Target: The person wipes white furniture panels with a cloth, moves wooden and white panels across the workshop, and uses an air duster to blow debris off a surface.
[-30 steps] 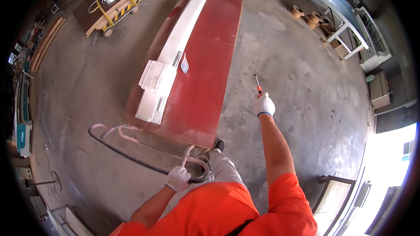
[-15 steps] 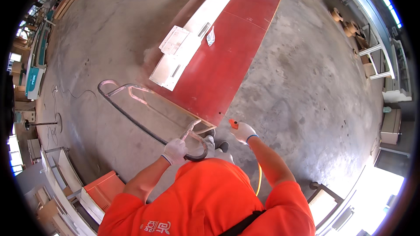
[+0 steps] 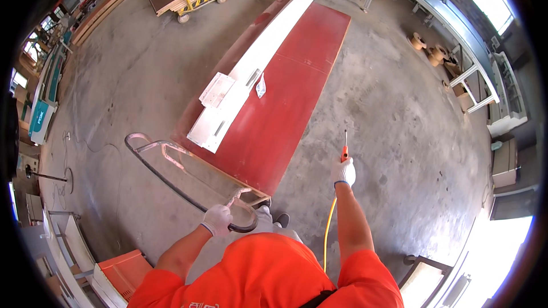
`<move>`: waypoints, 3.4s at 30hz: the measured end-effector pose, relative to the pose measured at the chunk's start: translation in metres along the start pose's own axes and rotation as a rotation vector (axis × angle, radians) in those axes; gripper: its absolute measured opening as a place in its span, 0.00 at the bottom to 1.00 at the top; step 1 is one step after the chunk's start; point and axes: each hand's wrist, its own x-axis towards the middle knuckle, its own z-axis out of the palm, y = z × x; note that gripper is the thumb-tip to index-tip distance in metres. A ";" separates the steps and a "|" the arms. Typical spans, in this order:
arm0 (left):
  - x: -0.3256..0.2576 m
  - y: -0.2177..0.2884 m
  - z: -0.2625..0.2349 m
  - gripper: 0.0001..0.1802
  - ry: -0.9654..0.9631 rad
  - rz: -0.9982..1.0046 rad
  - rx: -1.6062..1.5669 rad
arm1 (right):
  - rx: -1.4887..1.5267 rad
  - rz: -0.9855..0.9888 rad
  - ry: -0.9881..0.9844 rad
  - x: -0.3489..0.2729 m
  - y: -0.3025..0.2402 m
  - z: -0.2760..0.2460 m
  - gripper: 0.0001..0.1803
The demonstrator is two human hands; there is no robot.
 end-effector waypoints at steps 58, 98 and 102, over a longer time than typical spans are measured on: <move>-0.068 0.339 0.162 0.25 -0.742 0.527 -0.005 | 0.546 1.281 0.462 -0.926 0.407 -0.076 0.22; -0.419 0.523 0.293 0.19 -0.597 -0.108 -0.305 | 1.691 1.624 0.985 -1.337 0.998 0.001 0.25; -0.457 0.501 0.281 0.21 -0.516 -0.085 -0.416 | 1.129 1.047 0.454 -1.043 0.895 -0.110 0.08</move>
